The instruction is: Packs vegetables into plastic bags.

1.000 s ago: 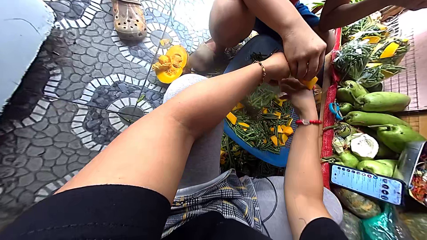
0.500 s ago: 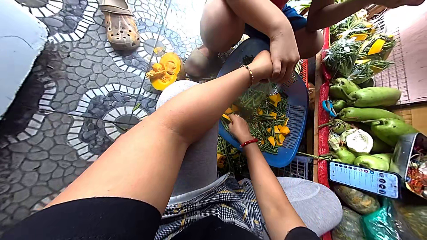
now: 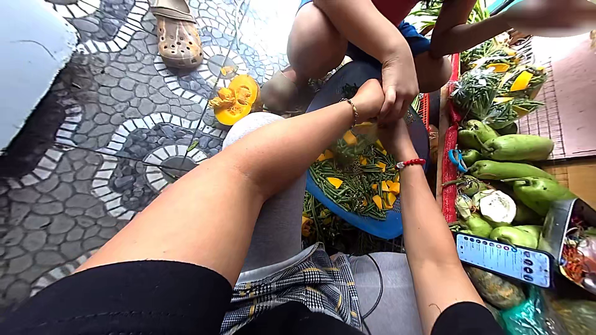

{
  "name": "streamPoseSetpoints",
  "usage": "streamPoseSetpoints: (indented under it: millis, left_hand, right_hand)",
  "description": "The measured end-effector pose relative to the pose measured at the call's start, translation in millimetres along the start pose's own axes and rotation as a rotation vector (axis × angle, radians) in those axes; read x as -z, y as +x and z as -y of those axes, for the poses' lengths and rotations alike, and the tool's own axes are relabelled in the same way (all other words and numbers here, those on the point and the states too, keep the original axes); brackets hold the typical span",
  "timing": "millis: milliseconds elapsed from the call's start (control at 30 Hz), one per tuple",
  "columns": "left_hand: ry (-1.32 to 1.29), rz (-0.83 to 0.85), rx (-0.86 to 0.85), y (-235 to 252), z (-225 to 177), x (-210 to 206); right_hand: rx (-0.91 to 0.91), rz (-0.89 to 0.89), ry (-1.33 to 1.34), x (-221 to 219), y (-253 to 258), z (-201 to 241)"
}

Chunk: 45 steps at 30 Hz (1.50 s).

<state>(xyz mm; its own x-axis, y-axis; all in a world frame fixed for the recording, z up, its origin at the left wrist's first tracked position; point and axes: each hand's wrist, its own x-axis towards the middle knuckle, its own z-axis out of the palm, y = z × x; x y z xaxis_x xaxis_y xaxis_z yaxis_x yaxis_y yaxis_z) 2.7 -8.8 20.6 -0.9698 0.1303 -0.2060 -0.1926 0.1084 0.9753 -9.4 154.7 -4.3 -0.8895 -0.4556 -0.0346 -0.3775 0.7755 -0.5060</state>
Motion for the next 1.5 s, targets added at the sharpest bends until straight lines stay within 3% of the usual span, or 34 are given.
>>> streamPoseSetpoints:
  millis: [67,233,367,600,667,767,900,1033,1167,1300,1400,1500]
  left_hand:
    - [-0.025,0.013,-0.004,-0.5,0.6,-2.3]
    - [0.024,0.019,0.056,7.9,3.1,-7.7]
    - [0.019,0.029,0.049,3.7,1.2,-12.1]
    - [0.006,0.03,0.084,4.5,6.4,-15.9]
    - [0.031,0.032,0.1,4.2,5.7,-14.8]
    - [0.043,0.053,0.107,-0.3,1.4,-14.3]
    - [0.016,0.082,0.099,1.6,-2.1,-12.0]
    - [-0.022,0.083,0.094,2.1,-1.6,-13.8]
    - [-0.06,0.08,0.062,-2.1,-4.4,-16.7]
    - [-0.029,0.05,0.02,-2.3,-0.4,-16.0]
    - [0.011,0.058,-0.009,-1.2,5.2,-20.0]
    - [0.042,0.081,-0.007,-0.8,8.8,-22.4]
  right_hand:
    - [0.06,0.093,0.079,-13.0,8.3,-4.7]
    - [-0.07,0.403,0.119,-8.4,16.0,17.6]
    - [-0.126,0.509,0.1,-6.3,14.7,32.3]
    - [-0.079,0.504,-0.194,-22.4,14.3,23.8]
    - [-0.079,0.505,-0.173,-25.6,11.7,28.0]
    - [-0.134,0.642,-0.221,-34.2,26.5,10.9]
    - [-0.136,0.478,-0.051,-10.3,22.8,8.9]
    - [-0.366,0.522,0.084,7.5,19.3,25.7]
    - [-0.279,0.458,-0.038,4.3,16.5,22.0]
    - [-0.299,0.509,0.064,-11.3,18.2,11.4]
    - [-0.167,0.559,-0.216,-18.1,12.8,19.1]
    - [-0.111,0.561,-0.335,-30.3,11.1,22.0]
